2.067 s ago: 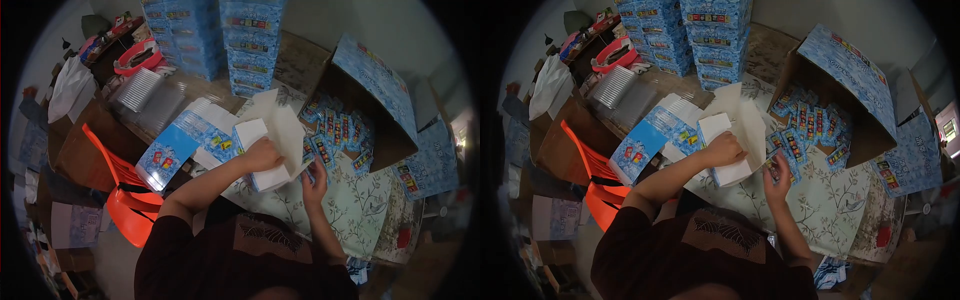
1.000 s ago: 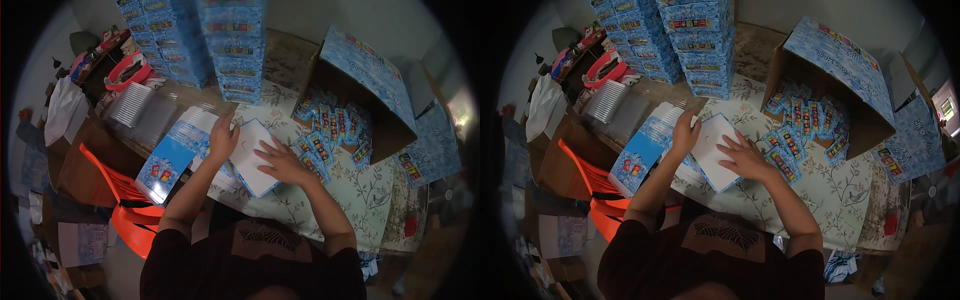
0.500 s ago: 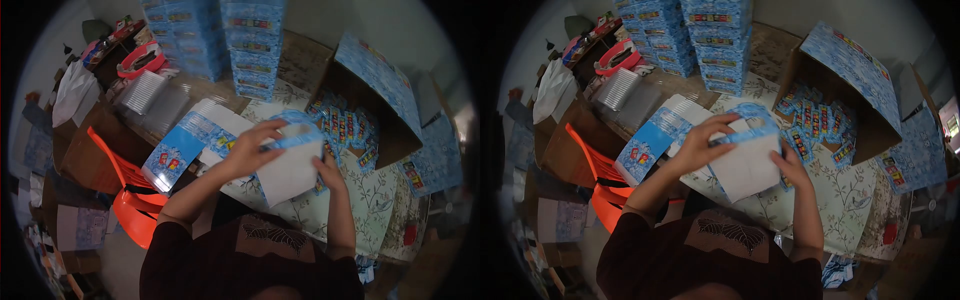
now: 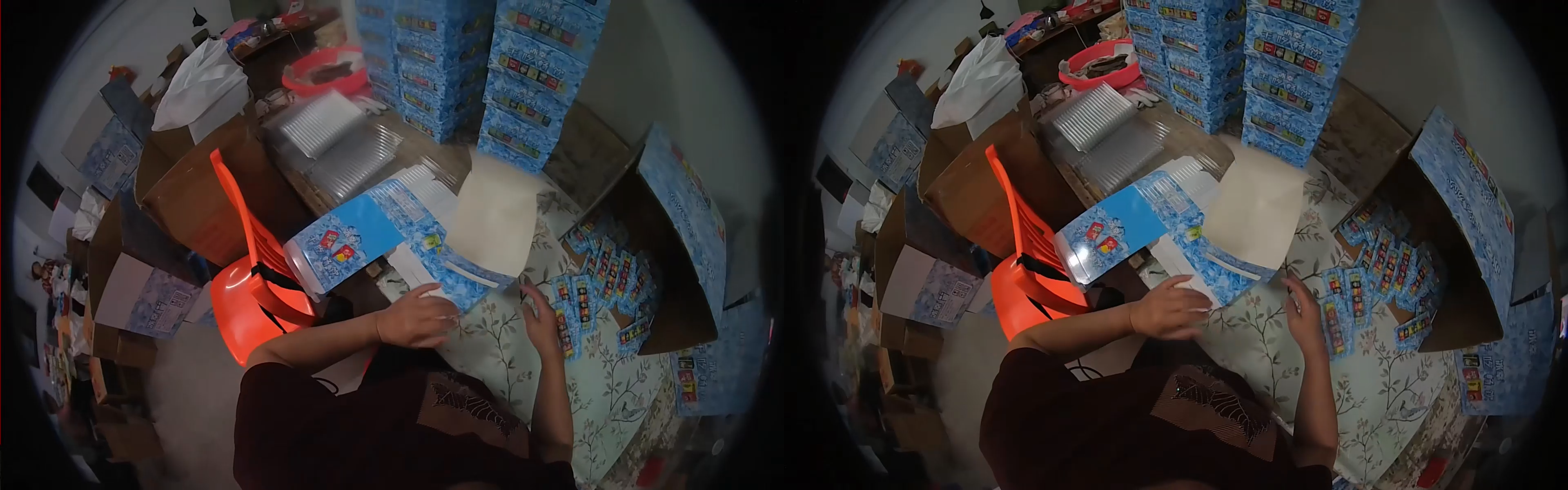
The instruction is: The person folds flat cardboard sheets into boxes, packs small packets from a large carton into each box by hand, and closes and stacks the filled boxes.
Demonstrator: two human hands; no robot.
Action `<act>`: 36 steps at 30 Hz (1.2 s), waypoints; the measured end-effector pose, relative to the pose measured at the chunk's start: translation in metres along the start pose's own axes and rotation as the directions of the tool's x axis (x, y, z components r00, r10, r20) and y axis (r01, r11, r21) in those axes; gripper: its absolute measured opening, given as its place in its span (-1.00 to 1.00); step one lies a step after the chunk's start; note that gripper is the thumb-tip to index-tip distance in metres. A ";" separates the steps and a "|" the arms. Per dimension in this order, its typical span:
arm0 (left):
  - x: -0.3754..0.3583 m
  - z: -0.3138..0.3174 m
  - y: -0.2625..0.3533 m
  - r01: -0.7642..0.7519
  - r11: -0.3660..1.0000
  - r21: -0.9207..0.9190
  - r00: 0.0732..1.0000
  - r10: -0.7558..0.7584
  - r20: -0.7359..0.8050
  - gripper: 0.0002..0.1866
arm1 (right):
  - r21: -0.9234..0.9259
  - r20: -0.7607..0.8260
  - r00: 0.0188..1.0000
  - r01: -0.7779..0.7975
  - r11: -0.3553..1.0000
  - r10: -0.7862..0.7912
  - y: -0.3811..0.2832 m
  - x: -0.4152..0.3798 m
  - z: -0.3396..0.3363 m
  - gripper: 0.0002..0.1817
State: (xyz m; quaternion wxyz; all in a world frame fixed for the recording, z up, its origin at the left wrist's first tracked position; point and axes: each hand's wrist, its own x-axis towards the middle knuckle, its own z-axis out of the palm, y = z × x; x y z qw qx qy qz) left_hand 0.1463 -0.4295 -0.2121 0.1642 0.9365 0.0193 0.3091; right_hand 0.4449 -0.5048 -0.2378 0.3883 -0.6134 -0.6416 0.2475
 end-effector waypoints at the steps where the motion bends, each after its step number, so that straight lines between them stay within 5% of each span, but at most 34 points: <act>1: 0.001 -0.008 -0.013 0.144 0.989 0.016 0.973 -0.139 -0.186 -0.69 | 0.005 0.008 1.000 0.001 1.000 -0.001 -0.002 0.003 0.003 -0.58; 4: 0.008 -0.029 -0.089 0.570 0.816 0.097 0.732 -0.451 -0.510 -0.71 | 0.047 -0.022 0.992 -0.125 0.991 0.126 -0.009 0.004 0.012 -0.64; 6: -0.009 -0.037 -0.150 0.627 0.598 0.499 0.779 -0.493 -0.388 -0.73 | 0.059 -0.034 0.984 -0.174 0.983 0.176 -0.010 0.008 0.009 -0.67; 8: -0.039 -0.028 -0.193 0.554 0.429 0.713 0.774 -0.581 -0.252 -0.79 | 0.048 -0.060 0.982 -0.174 0.984 0.177 -0.004 0.005 0.008 -0.68; 9: -0.037 -0.036 -0.201 0.546 0.448 0.708 0.786 -0.567 -0.248 -0.79 | 0.043 -0.073 0.983 -0.166 0.985 0.169 0.000 0.004 0.005 -0.68; 11: -0.028 -0.049 -0.207 0.426 0.557 0.713 0.736 -0.672 0.085 -0.83 | -0.012 -0.153 0.974 -0.171 0.985 0.167 0.003 -0.002 -0.007 -0.68; 13: -0.019 -0.056 -0.203 0.407 0.621 0.670 0.782 -0.616 0.096 -0.87 | -0.051 -0.197 0.969 -0.164 0.985 0.151 0.010 -0.011 -0.016 -0.68; 15: -0.011 -0.076 -0.185 0.398 0.647 0.650 0.813 -0.577 0.077 -0.90 | -0.082 -0.356 0.904 -0.283 0.956 0.237 0.030 -0.020 -0.032 -0.70; 16: 0.002 -0.083 -0.162 0.481 0.700 0.527 0.840 -0.540 -0.049 -0.91 | -0.072 -0.341 0.913 -0.261 0.963 0.222 0.043 -0.026 -0.037 -0.70; 17: 0.014 -0.091 -0.137 0.532 0.752 0.388 0.844 -0.505 -0.180 -0.90 | -0.291 -0.344 0.928 -0.249 0.924 0.142 0.058 -0.034 -0.041 -0.68; 18: 0.025 -0.099 -0.109 0.654 0.731 0.197 0.755 -0.611 -0.239 -0.83 | -0.497 -0.334 0.940 -0.233 0.836 0.064 0.068 -0.042 -0.041 -0.65; 19: 0.034 -0.102 -0.086 0.657 0.725 0.206 0.752 -0.611 -0.248 -0.83 | -0.494 -0.330 0.942 -0.221 0.841 0.053 0.076 -0.048 -0.034 -0.65; 21: 0.053 -0.102 -0.050 0.449 0.862 0.236 0.843 -0.321 -0.431 -0.82 | -0.678 -0.362 0.932 -0.255 0.689 -0.011 0.091 -0.061 -0.018 -0.57; 22: 0.067 -0.099 -0.036 0.451 0.863 0.229 0.843 -0.327 -0.428 -0.82 | -0.679 -0.360 0.933 -0.260 0.687 -0.003 0.092 -0.062 -0.016 -0.57; 24: 0.096 -0.083 -0.018 0.179 0.922 0.344 0.917 -0.030 -0.397 -0.86 | -0.675 -0.346 0.931 -0.330 0.660 0.112 0.087 -0.058 -0.019 -0.51; 25: 0.103 -0.072 -0.019 0.155 0.936 0.317 0.919 -0.019 -0.394 -0.86 | -0.659 -0.355 0.931 -0.311 0.685 0.082 0.082 -0.057 -0.019 -0.51; 27: 0.115 -0.043 -0.033 0.049 0.936 0.349 0.992 -0.005 -0.127 -0.88 | -0.658 -0.375 0.926 -0.294 0.693 0.037 0.091 -0.059 -0.018 -0.51; 28: 0.110 -0.019 -0.051 0.023 0.944 0.328 0.992 0.018 -0.122 -0.88 | -0.659 -0.398 0.916 -0.324 0.678 0.051 0.090 -0.060 -0.019 -0.51; 30: 0.095 0.023 -0.092 0.089 0.939 0.333 0.975 -0.150 0.161 -0.90 | -0.650 -0.394 0.919 -0.287 0.704 0.011 0.088 -0.059 -0.017 -0.52; 31: 0.104 0.021 -0.093 0.069 0.945 0.320 0.977 -0.129 0.170 -0.90 | -0.648 -0.412 0.911 -0.310 0.696 0.022 0.088 -0.058 -0.017 -0.52; 33: 0.125 0.016 -0.097 0.266 0.906 0.328 0.821 -0.391 0.416 -0.90 | -0.634 -0.406 0.914 -0.281 0.720 -0.001 0.089 -0.058 -0.017 -0.53; 36: 0.146 0.019 -0.100 0.213 0.931 0.296 0.879 -0.315 0.357 -0.87 | -0.606 -0.389 0.921 -0.286 0.742 0.038 0.086 -0.060 -0.022 -0.52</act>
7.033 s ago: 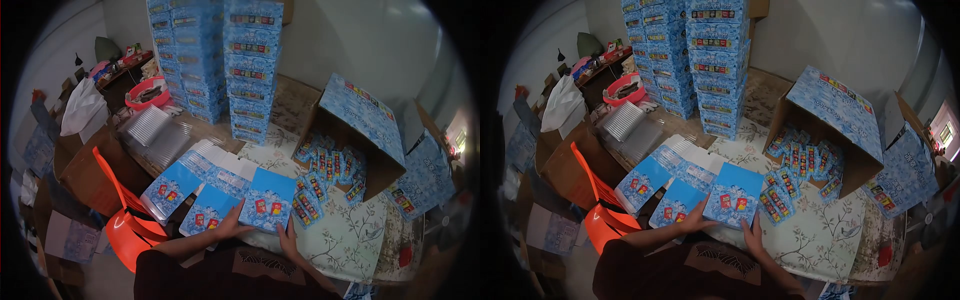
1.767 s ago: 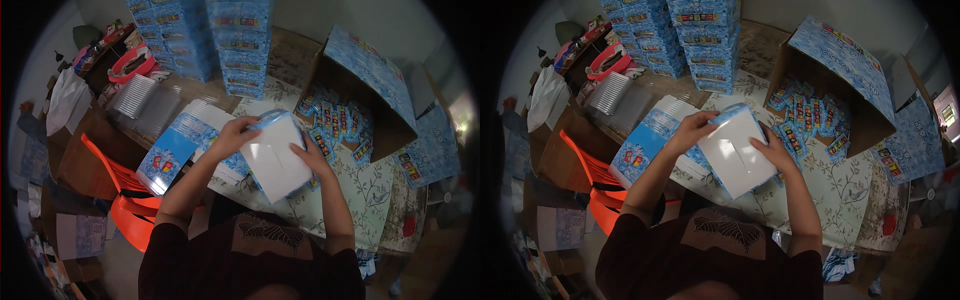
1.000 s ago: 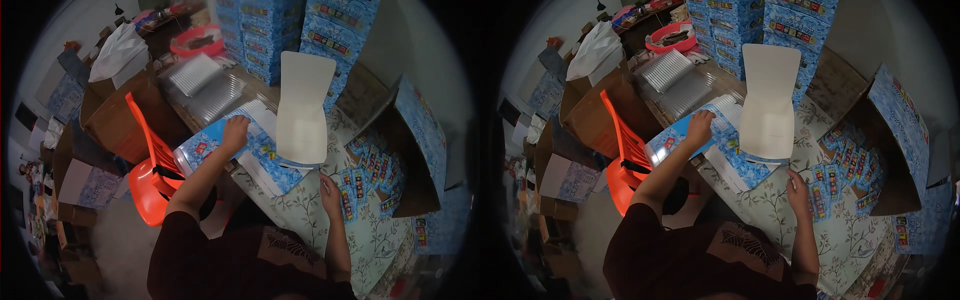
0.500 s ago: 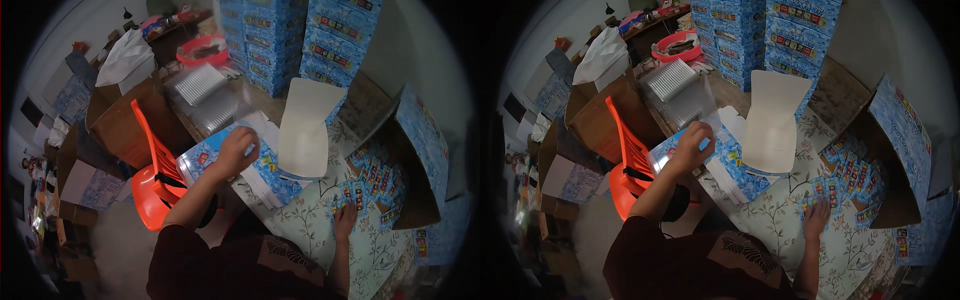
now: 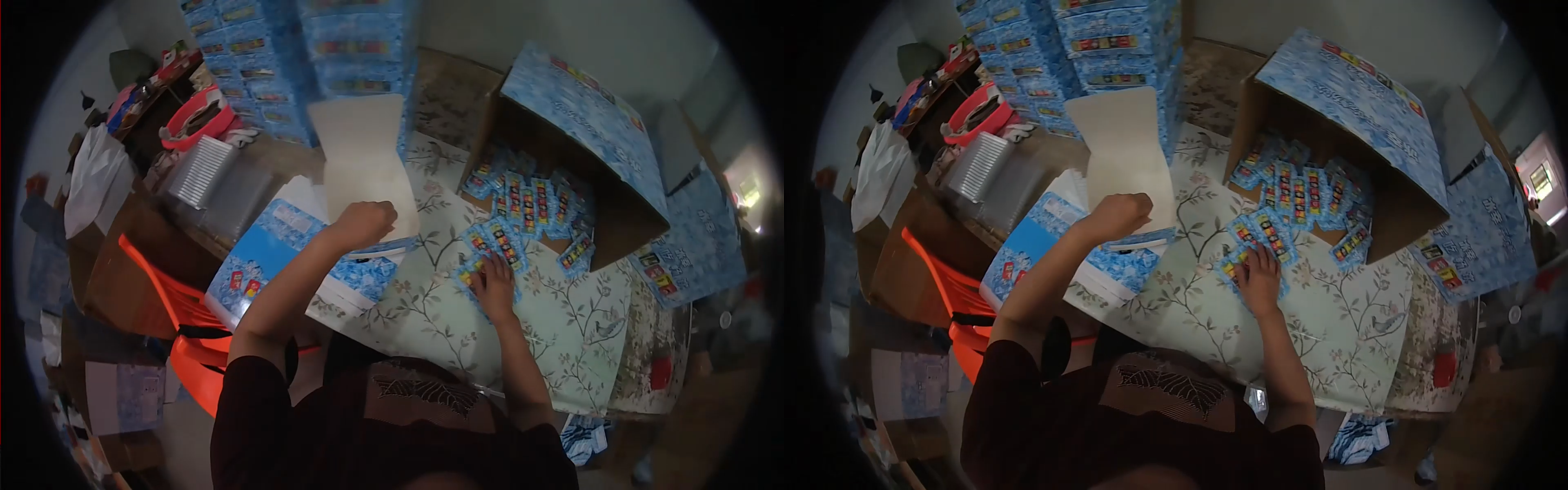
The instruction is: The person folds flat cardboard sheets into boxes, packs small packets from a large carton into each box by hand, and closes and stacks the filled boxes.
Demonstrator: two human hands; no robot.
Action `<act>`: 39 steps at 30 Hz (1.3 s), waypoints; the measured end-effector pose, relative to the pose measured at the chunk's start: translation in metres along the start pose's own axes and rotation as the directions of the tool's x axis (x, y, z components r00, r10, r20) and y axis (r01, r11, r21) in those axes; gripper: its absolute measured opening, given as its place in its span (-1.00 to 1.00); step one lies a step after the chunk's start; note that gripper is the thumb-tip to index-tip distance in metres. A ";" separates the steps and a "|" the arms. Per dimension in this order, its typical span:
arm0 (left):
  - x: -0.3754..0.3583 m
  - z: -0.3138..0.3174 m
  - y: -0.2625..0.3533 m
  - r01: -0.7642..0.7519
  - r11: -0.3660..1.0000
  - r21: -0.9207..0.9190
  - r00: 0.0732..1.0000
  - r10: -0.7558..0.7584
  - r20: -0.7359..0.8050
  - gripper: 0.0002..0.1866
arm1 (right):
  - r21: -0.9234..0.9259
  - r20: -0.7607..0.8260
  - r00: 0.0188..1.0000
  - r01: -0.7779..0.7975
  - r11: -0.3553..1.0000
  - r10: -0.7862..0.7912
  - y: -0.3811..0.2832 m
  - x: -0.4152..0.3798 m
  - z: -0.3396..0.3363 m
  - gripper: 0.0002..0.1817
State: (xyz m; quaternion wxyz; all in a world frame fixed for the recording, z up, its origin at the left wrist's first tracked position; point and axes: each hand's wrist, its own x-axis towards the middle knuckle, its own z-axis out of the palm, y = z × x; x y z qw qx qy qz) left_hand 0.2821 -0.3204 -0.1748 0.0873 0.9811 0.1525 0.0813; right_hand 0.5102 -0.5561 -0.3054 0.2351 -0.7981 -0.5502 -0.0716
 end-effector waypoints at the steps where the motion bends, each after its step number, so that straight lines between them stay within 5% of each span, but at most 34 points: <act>1: 0.005 -0.003 0.000 -0.028 1.000 -0.001 1.000 0.028 -0.005 -0.87 | -0.015 -0.015 1.000 -0.018 1.000 0.018 0.001 0.002 -0.001 -0.52; 3: 0.011 -0.004 0.001 -0.039 0.996 -0.084 0.991 0.028 -0.134 -0.87 | 0.055 0.002 1.000 -0.009 0.998 0.009 0.001 0.001 0.000 -0.51; 11: 0.002 0.004 0.014 -0.201 0.978 -0.057 0.971 0.191 -0.145 -0.78 | 0.084 0.063 0.997 -0.039 0.996 0.034 0.004 0.020 -0.021 -0.57; 13: -0.008 -0.003 0.022 -0.352 0.936 0.019 0.929 0.352 -0.110 -0.82 | 0.286 0.130 0.974 -0.218 0.933 0.188 0.014 0.048 -0.025 -0.61; 14: -0.011 -0.008 0.025 -0.347 0.937 0.035 0.930 0.349 -0.116 -0.84 | 0.489 0.076 0.964 -0.258 0.833 0.254 0.031 0.061 -0.002 -0.63; 15: -0.008 -0.008 0.021 -0.347 0.937 0.035 0.930 0.349 -0.113 -0.84 | 0.491 0.077 0.964 -0.260 0.831 0.256 0.031 0.080 0.000 -0.63; 17: -0.006 -0.003 0.010 -0.261 0.965 0.016 0.959 0.261 -0.115 -0.86 | 0.884 0.412 0.770 -0.468 -0.008 0.488 0.027 0.119 0.005 -0.67; 18: -0.004 0.003 0.008 -0.255 0.967 0.017 0.960 0.255 -0.112 -0.86 | 0.882 0.416 0.770 -0.470 -0.011 0.484 0.035 0.136 0.021 -0.67; 20: 0.006 0.014 0.004 -0.090 0.995 -0.052 0.978 0.078 -0.192 -0.83 | 0.829 0.558 0.644 -0.459 -0.319 0.523 0.056 0.170 0.064 -0.60; 21: 0.011 0.018 0.005 -0.088 0.995 -0.045 0.978 0.077 -0.193 -0.83 | 0.830 0.557 0.648 -0.457 -0.321 0.519 0.052 0.184 0.064 -0.60; 23: 0.014 0.025 0.008 0.082 0.996 0.020 0.995 -0.083 0.059 -0.75 | 0.814 0.579 0.432 -0.357 -0.458 0.692 0.042 0.204 0.068 -0.71; 24: 0.012 0.026 0.007 0.111 0.994 0.025 0.981 -0.113 0.158 -0.69 | 0.813 0.580 0.432 -0.361 -0.457 0.690 0.036 0.211 0.066 -0.71; 26: 0.006 0.030 0.010 0.134 0.988 -0.077 0.984 -0.123 0.130 -0.67 | 0.789 0.604 0.239 -0.310 -0.530 0.760 0.026 0.223 0.060 -0.62; 29: 0.000 0.019 0.029 0.152 0.975 -0.162 0.973 -0.120 0.195 -0.67 | 0.763 0.637 0.230 -0.328 -0.557 0.736 0.032 0.232 0.060 -0.47; 33: -0.010 0.037 0.022 0.207 0.975 -0.083 0.911 -0.161 0.379 -0.78 | 0.819 0.573 0.389 -0.312 -0.481 0.721 0.055 0.251 0.086 -0.41; 35: -0.016 0.033 0.009 0.199 0.979 -0.051 0.921 -0.169 0.351 -0.81 | 0.790 0.520 0.223 -0.493 -0.365 0.825 0.033 0.257 0.058 -0.35; 36: -0.020 0.031 0.002 0.187 0.982 -0.023 0.928 -0.169 0.333 -0.84 | 0.791 0.521 0.230 -0.493 -0.363 0.822 0.035 0.260 0.062 -0.35; 39: -0.031 0.026 -0.013 0.222 0.973 0.071 0.906 -0.232 0.353 -0.86 | 0.810 0.567 0.390 -0.425 -0.404 0.725 0.044 0.264 0.077 -0.43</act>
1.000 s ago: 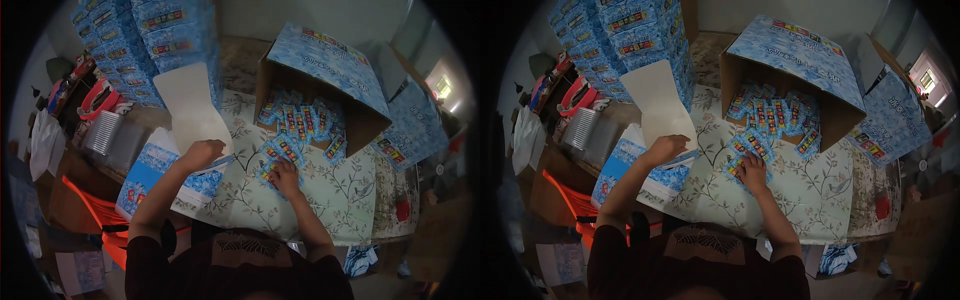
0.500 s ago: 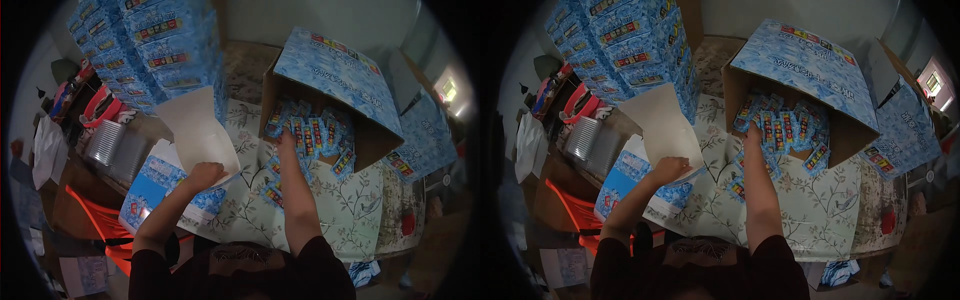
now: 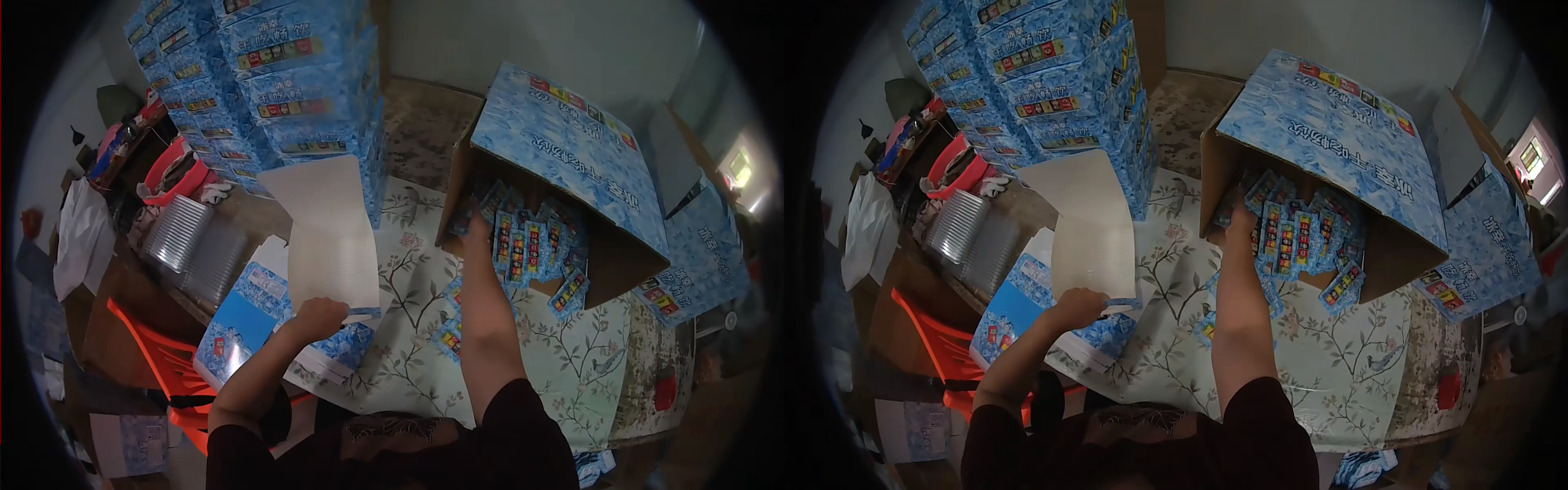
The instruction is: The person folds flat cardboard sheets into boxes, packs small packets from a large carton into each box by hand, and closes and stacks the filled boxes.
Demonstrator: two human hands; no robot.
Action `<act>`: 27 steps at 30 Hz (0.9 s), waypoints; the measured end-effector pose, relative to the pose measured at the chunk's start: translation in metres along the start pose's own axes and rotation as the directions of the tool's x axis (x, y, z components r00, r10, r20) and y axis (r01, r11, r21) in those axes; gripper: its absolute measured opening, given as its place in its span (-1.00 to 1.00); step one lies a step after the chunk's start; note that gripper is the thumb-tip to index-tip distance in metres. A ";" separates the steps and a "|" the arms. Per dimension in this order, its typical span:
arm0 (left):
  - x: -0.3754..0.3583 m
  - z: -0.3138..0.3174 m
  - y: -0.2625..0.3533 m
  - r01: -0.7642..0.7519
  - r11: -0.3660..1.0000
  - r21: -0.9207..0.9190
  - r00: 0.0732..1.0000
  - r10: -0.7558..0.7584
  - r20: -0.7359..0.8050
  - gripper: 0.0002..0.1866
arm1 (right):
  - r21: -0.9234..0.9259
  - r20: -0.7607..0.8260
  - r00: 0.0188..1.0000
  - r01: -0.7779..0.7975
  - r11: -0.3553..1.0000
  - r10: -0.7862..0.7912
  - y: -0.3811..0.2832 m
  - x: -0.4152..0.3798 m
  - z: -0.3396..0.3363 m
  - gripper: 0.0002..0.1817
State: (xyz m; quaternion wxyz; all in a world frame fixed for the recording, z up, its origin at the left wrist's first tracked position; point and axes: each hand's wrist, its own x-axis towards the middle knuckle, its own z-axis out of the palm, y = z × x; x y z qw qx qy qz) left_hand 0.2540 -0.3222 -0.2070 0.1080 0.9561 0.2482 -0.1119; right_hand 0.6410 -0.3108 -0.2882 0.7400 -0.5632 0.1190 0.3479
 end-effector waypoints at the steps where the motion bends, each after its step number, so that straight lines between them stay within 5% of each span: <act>1: -0.001 -0.003 0.000 0.005 1.000 0.007 1.000 -0.005 -0.011 -0.86 | 0.064 0.033 0.984 0.172 0.983 -0.174 0.002 -0.002 -0.003 -0.38; 2: -0.005 -0.005 0.000 0.039 0.999 0.016 0.999 -0.038 -0.012 -0.87 | 0.137 0.054 0.937 0.334 0.933 -0.344 0.004 -0.005 -0.005 -0.31; 10: -0.025 0.005 0.003 0.181 0.983 -0.015 0.983 -0.182 -0.034 -0.82 | 0.052 0.013 0.957 0.290 0.956 -0.291 0.033 0.025 -0.051 -0.50; 12: -0.026 0.008 0.002 0.085 0.991 -0.108 0.960 -0.110 -0.259 -0.79 | 0.029 0.022 0.975 0.222 0.975 -0.222 0.032 0.006 -0.076 -0.58; 13: -0.028 -0.002 0.011 0.079 0.990 -0.119 0.963 -0.106 -0.247 -0.79 | 0.027 0.066 0.981 0.178 0.984 -0.180 0.031 -0.015 -0.090 -0.57; 15: -0.036 -0.028 0.046 -0.253 0.933 -0.257 0.748 0.020 -0.663 -0.62 | 0.011 0.090 0.988 0.122 0.992 -0.123 0.025 -0.069 -0.120 -0.56; 17: -0.037 -0.020 0.069 -0.334 0.850 -0.408 0.792 0.018 -0.610 -0.53 | -0.080 0.306 0.952 0.049 0.996 -0.023 0.015 -0.134 -0.147 -0.50; 19: -0.035 -0.006 0.091 -0.386 0.737 -0.556 0.832 0.018 -0.554 -0.44 | -0.143 0.264 0.965 0.038 0.989 0.001 0.022 -0.177 -0.176 -0.60; 21: -0.017 0.022 0.105 -0.318 0.591 -0.741 0.906 -0.039 -0.421 -0.28 | -0.259 0.408 0.910 0.195 0.946 -0.076 0.038 -0.207 -0.208 -0.65; 27: 0.039 0.086 0.127 -0.362 0.545 -0.757 0.893 -0.031 -0.449 0.13 | -0.494 0.508 0.861 0.269 0.827 0.024 0.059 -0.257 -0.246 -0.75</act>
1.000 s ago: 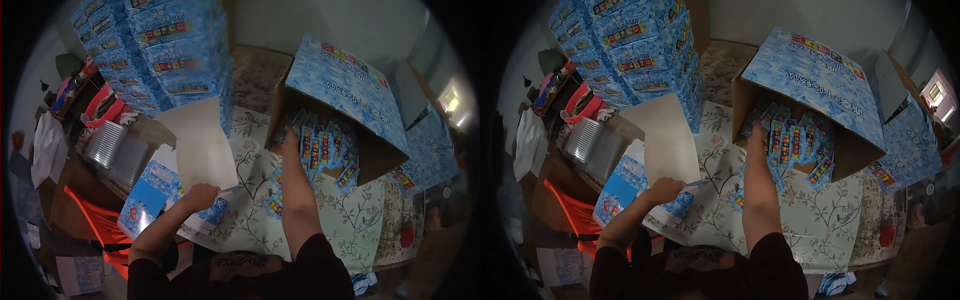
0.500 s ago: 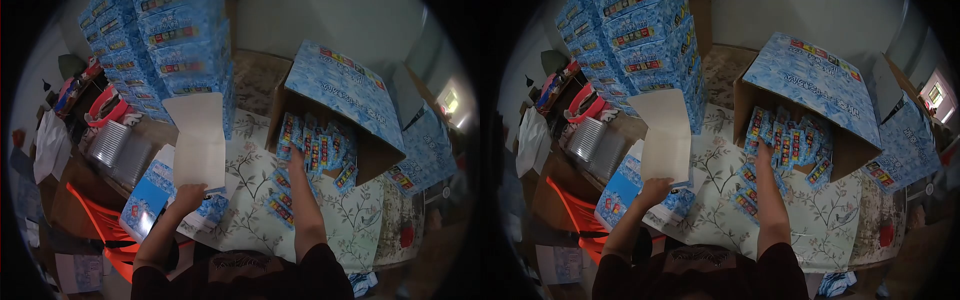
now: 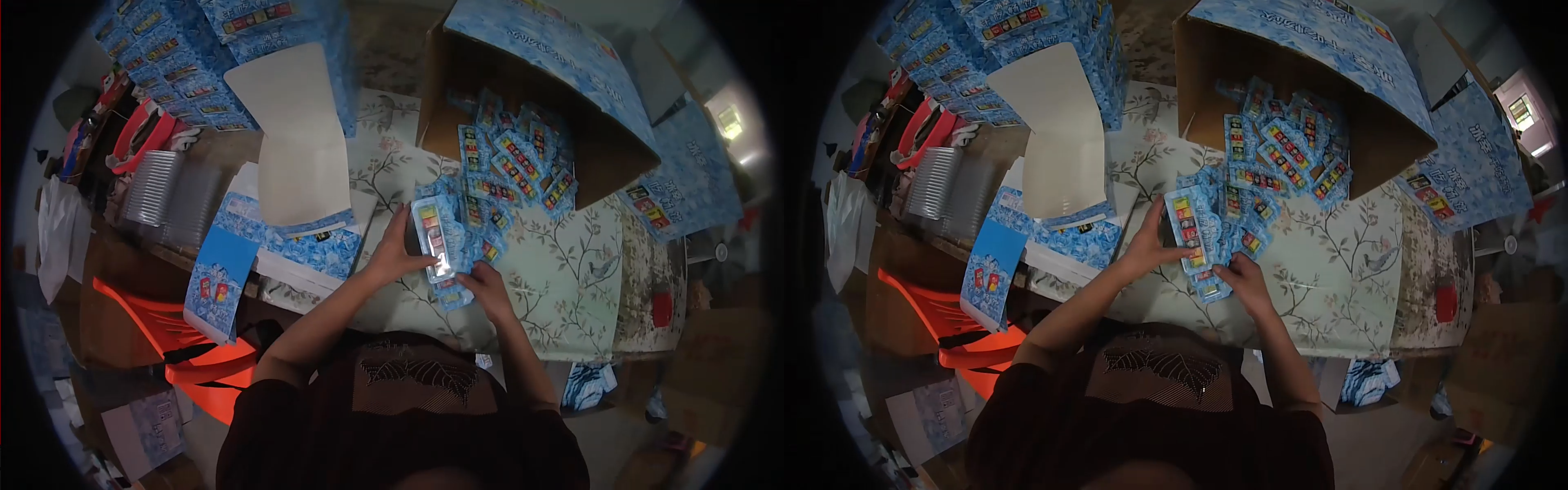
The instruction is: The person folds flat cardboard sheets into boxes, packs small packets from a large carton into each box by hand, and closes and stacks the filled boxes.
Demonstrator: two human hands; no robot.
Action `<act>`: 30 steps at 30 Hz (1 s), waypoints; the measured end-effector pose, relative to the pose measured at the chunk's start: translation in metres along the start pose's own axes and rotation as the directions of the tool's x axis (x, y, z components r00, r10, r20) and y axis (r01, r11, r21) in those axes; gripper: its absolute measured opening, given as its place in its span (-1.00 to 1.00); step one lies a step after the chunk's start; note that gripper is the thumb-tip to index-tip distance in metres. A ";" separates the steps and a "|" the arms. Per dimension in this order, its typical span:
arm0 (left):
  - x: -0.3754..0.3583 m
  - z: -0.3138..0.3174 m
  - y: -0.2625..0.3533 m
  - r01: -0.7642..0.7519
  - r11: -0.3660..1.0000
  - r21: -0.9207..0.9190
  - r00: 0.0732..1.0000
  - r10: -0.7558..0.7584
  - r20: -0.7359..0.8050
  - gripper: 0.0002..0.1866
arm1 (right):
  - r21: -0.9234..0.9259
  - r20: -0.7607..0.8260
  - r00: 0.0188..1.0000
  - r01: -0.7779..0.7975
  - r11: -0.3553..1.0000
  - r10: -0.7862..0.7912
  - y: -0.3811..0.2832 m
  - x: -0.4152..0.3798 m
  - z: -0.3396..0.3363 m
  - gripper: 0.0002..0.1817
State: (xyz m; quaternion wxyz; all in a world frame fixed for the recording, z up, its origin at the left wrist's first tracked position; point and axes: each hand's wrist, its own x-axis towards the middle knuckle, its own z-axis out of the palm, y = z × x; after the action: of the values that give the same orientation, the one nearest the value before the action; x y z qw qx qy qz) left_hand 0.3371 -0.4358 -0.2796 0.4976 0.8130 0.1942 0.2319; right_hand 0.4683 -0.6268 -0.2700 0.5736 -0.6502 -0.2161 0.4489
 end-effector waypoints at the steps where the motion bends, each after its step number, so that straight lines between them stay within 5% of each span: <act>1: 0.008 0.001 -0.004 -0.003 1.000 -0.001 1.000 0.003 0.007 0.13 | -0.040 0.054 0.998 0.025 0.999 -0.023 -0.004 -0.001 0.002 -0.75; 5: 0.032 -0.002 -0.005 0.094 0.972 -0.214 0.974 -0.046 0.220 0.11 | -0.079 0.065 0.998 0.025 0.997 -0.020 -0.002 0.014 0.001 -0.68; 7: 0.030 0.002 -0.003 0.102 0.987 -0.121 0.982 -0.081 0.168 0.08 | 0.326 -0.147 0.987 -0.019 0.945 0.071 -0.005 0.024 0.013 -0.57; 10: 0.017 0.017 -0.008 -0.035 0.998 0.055 0.999 0.034 0.026 0.07 | 0.084 -0.156 0.987 0.050 0.995 -0.036 -0.001 0.038 0.020 -0.53; 16: 0.015 -0.002 -0.014 -0.079 0.992 0.099 0.974 0.098 -0.205 0.07 | 0.137 -0.041 0.995 0.095 0.986 -0.090 -0.003 0.032 0.016 -0.58; 17: 0.020 -0.012 -0.015 0.089 0.992 -0.092 0.986 -0.101 -0.133 0.08 | 0.137 -0.038 0.996 0.089 0.987 -0.084 -0.005 0.025 0.012 -0.58; 21: 0.022 -0.024 -0.024 0.076 0.986 -0.148 0.997 -0.078 -0.009 0.10 | -0.105 0.080 0.989 0.134 0.985 -0.126 -0.018 -0.003 -0.004 -0.53; 23: 0.014 -0.026 -0.012 0.152 0.972 -0.178 0.974 -0.117 0.194 0.14 | -0.576 0.099 0.981 0.192 0.795 -0.166 -0.033 -0.015 -0.010 -0.49; 26: -0.013 -0.023 -0.006 0.059 0.970 -0.234 0.994 -0.035 0.107 0.17 | -0.722 0.086 0.993 0.120 0.682 -0.083 -0.047 -0.027 -0.009 -0.40; 30: -0.060 -0.009 0.016 0.169 0.964 -0.206 0.973 -0.130 0.192 0.27 | -0.855 0.117 0.990 0.143 0.499 -0.085 -0.045 -0.037 -0.006 -0.35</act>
State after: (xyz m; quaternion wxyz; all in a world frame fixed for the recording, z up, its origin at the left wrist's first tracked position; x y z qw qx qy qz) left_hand 0.2839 -0.4692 -0.2725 0.6163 0.7528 0.1832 0.1408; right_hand 0.4647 -0.6486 -0.2157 0.1969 -0.8197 -0.4696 0.2625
